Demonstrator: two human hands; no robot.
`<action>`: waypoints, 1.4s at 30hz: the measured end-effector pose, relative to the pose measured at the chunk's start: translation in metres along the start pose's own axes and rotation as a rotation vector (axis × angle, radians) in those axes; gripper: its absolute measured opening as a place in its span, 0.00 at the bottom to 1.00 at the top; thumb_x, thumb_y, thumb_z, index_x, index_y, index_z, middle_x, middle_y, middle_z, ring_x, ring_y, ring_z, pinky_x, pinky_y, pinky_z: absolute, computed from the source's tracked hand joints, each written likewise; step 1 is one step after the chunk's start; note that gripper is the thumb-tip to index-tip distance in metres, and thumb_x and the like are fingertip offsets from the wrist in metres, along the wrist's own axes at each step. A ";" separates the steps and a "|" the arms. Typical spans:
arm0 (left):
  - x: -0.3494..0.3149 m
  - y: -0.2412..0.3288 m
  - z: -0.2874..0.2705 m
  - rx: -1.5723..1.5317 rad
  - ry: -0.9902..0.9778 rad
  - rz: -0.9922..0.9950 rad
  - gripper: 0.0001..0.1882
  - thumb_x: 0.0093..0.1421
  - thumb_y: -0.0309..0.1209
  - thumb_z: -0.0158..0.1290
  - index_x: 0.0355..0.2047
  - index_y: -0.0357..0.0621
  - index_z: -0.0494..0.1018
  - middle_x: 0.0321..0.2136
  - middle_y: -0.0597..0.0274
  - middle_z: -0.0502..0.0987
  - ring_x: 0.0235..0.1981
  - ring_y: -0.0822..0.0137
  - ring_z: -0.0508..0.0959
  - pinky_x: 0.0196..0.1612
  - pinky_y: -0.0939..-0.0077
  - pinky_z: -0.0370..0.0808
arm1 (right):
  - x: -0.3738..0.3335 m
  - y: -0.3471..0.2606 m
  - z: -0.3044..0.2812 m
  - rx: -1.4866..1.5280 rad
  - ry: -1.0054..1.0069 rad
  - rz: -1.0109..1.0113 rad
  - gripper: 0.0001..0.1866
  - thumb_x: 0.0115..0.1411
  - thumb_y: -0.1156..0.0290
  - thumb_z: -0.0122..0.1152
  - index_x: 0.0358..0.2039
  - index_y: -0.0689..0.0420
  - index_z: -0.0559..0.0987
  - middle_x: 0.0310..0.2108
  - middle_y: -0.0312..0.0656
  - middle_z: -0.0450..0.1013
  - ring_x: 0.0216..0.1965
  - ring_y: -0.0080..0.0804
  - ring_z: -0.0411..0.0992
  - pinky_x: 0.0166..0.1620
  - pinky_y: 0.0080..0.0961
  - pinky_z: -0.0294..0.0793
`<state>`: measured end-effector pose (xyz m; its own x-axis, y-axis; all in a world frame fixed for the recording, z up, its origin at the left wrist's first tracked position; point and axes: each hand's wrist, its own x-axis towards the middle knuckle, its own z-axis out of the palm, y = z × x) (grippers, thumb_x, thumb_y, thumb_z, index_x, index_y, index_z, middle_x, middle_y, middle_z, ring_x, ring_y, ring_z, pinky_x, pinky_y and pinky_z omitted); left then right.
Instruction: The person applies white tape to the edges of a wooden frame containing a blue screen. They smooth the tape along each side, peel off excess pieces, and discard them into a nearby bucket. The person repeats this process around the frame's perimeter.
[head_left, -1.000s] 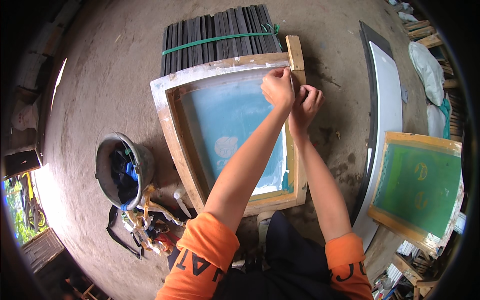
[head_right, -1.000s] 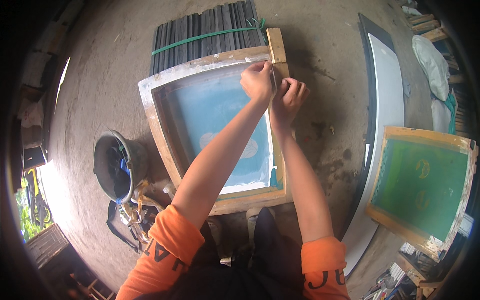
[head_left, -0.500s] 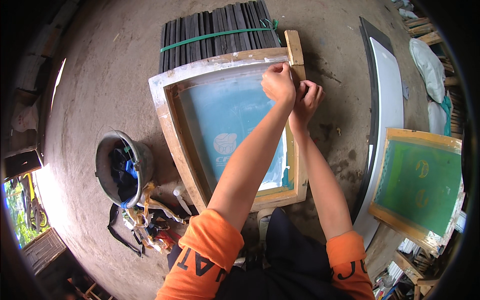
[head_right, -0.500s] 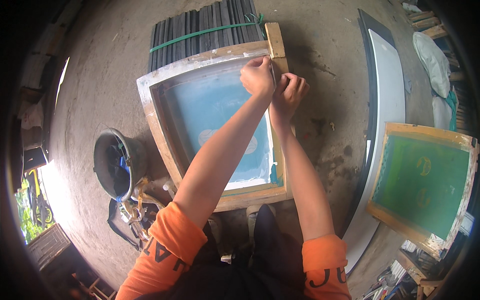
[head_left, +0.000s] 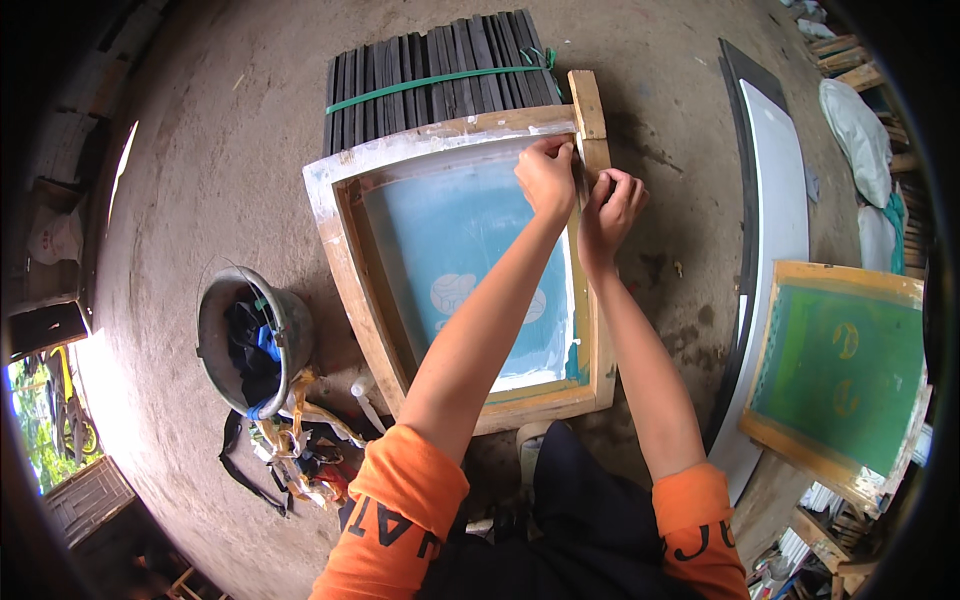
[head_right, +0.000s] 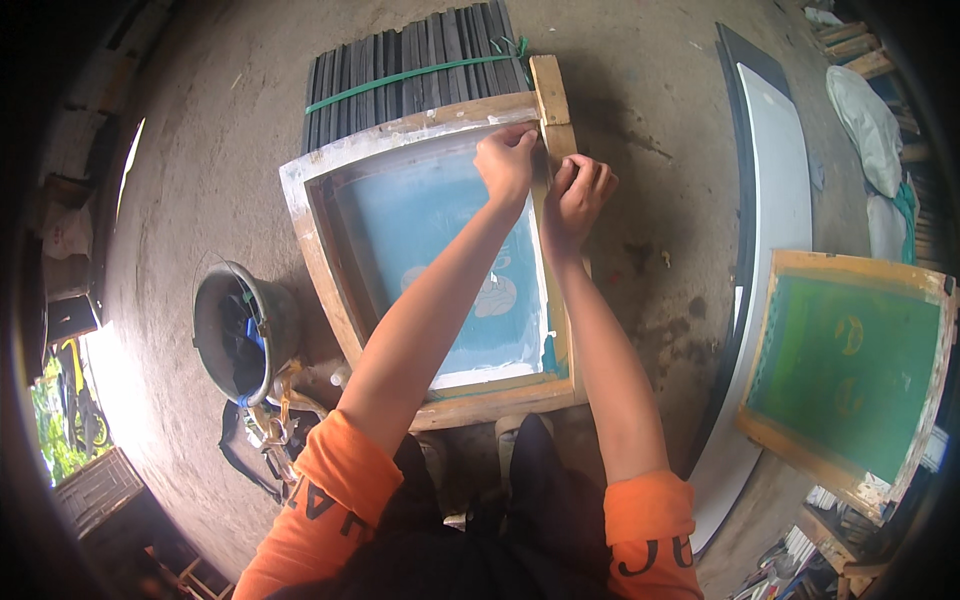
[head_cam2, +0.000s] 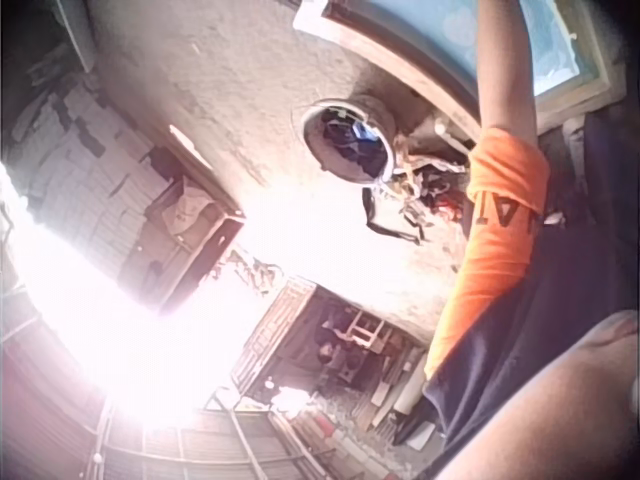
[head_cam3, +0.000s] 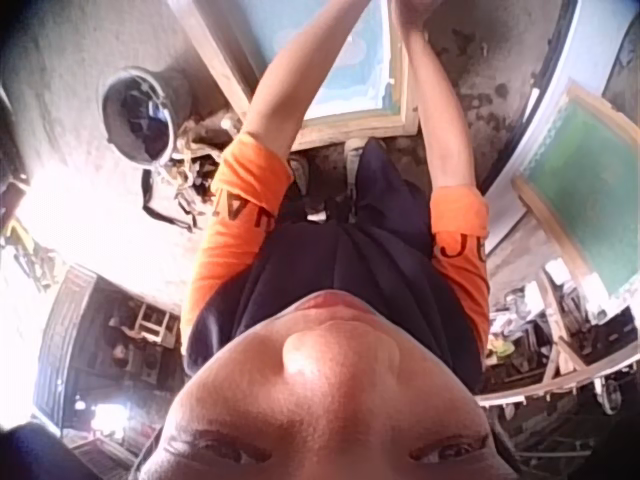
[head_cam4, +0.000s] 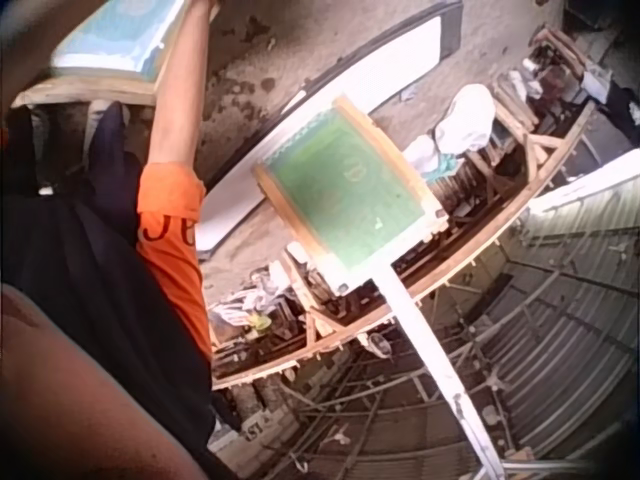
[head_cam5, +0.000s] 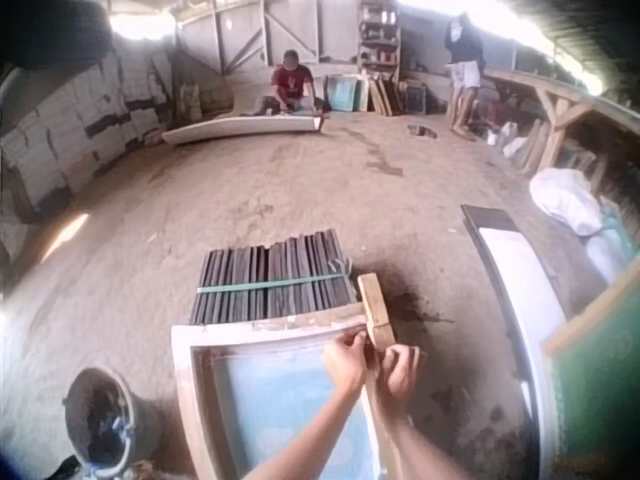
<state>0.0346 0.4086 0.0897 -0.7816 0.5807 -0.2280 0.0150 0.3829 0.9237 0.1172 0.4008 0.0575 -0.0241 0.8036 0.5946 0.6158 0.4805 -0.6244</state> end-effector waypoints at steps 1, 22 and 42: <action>0.001 -0.007 -0.003 0.029 -0.010 0.109 0.09 0.52 0.34 0.58 0.32 0.47 0.81 0.30 0.58 0.81 0.31 0.60 0.80 0.38 0.69 0.74 | 0.000 -0.001 0.001 0.000 -0.010 0.002 0.04 0.60 0.73 0.49 0.34 0.59 0.70 0.33 0.46 0.65 0.40 0.46 0.61 0.44 0.41 0.62; 0.012 -0.034 0.002 0.288 0.206 0.752 0.04 0.47 0.30 0.59 0.26 0.50 0.78 0.25 0.66 0.77 0.29 0.62 0.76 0.31 0.68 0.72 | -0.001 0.010 0.003 -0.070 0.001 -0.094 0.01 0.60 0.76 0.50 0.32 0.59 0.70 0.32 0.43 0.67 0.36 0.44 0.63 0.42 0.39 0.62; 0.006 -0.034 0.015 0.186 0.322 0.620 0.06 0.44 0.27 0.59 0.22 0.48 0.72 0.22 0.64 0.74 0.27 0.61 0.75 0.29 0.66 0.70 | -0.001 0.010 0.000 -0.031 -0.011 -0.039 0.05 0.60 0.77 0.47 0.34 0.61 0.73 0.34 0.45 0.69 0.38 0.43 0.66 0.45 0.37 0.64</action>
<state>0.0385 0.4099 0.0523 -0.7395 0.5012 0.4493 0.5985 0.1842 0.7797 0.1231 0.4053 0.0507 -0.0575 0.7883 0.6126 0.6380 0.5010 -0.5847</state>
